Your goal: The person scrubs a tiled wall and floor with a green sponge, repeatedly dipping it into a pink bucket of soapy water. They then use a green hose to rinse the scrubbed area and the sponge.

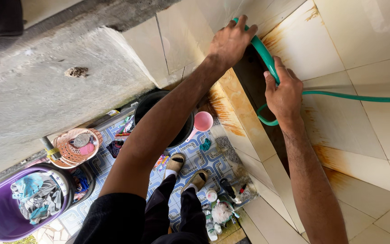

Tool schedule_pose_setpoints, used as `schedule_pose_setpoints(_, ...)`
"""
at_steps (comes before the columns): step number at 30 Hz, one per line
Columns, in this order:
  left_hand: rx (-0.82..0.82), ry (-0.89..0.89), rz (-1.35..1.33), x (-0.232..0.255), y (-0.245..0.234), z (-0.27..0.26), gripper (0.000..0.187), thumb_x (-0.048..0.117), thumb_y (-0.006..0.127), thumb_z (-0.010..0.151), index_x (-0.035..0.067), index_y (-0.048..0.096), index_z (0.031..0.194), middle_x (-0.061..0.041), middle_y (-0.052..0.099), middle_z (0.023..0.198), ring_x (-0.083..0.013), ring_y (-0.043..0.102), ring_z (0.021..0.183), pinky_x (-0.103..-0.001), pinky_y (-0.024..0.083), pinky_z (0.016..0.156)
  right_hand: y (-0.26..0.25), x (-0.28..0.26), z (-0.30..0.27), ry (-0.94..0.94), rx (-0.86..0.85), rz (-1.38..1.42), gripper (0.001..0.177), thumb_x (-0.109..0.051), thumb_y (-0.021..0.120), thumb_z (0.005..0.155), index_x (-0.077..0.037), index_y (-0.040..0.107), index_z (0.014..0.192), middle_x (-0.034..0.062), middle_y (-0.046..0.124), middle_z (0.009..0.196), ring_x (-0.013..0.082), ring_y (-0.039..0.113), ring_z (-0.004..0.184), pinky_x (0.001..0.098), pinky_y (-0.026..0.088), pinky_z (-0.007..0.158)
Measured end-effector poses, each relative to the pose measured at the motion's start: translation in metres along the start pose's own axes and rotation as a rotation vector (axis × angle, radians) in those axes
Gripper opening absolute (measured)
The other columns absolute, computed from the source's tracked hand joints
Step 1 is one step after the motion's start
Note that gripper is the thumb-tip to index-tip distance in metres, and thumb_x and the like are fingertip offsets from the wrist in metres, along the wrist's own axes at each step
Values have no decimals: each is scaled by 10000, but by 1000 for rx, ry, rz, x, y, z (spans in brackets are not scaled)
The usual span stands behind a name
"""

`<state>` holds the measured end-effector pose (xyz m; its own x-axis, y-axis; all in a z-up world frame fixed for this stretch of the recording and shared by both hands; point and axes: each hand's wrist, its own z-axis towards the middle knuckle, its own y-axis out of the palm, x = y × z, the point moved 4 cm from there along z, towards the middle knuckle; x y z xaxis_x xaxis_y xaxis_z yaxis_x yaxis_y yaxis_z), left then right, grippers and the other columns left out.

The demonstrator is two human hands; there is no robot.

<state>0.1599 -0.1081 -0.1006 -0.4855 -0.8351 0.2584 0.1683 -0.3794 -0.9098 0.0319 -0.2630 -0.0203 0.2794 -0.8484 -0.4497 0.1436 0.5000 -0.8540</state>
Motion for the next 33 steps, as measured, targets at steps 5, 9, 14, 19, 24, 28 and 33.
schedule_pose_setpoints(5,-83,-7,-82,4,27,-22,367,100,696,891,129,655,1255,-176,632,1179,-331,715,1001,-411,636,732,10,10,-15,-3,-59,-17,422,-85,716,1019,49,610,1404,263,713,1063,380,726,906,442,589,717)
schedule_pose_setpoints(9,-204,19,-136,10,49,-45,394,204,708,904,129,640,1285,-164,667,1118,-315,709,983,-449,608,758,22,20,-31,3,-109,-90,439,-91,729,984,15,628,1398,260,708,1025,411,713,898,468,583,721)
schedule_pose_setpoints(14,-345,43,-45,5,72,-57,401,118,666,923,125,618,1321,-165,686,1067,-305,722,933,-447,611,740,40,26,-44,44,-161,-63,441,-98,720,987,13,616,1401,247,697,989,407,706,854,470,584,703)
schedule_pose_setpoints(19,-322,72,35,-16,83,-59,483,-6,641,898,115,591,1362,-199,701,1038,-282,736,866,-396,621,653,62,25,-41,9,-148,-67,466,-86,718,989,25,594,1425,236,688,947,387,697,798,469,573,668)
schedule_pose_setpoints(24,-230,80,-5,-22,92,-65,488,0,681,825,85,601,1299,-175,715,1033,-301,740,918,-401,621,676,76,29,-43,-38,-153,-114,491,-81,721,985,45,580,1438,236,675,913,384,692,774,462,573,655)
schedule_pose_setpoints(28,-288,49,-88,-10,114,-67,465,5,659,881,89,574,1330,-159,713,1009,-327,738,910,-431,611,695,82,41,-50,-37,-190,-167,502,-87,721,979,49,572,1439,250,673,910,387,695,758,456,578,641)
schedule_pose_setpoints(33,-317,14,-169,2,156,-80,510,26,647,877,89,530,1369,-157,707,970,-345,721,886,-476,585,699,103,66,-66,37,-264,-204,519,-103,725,962,32,569,1439,240,679,884,381,700,728,460,579,613)
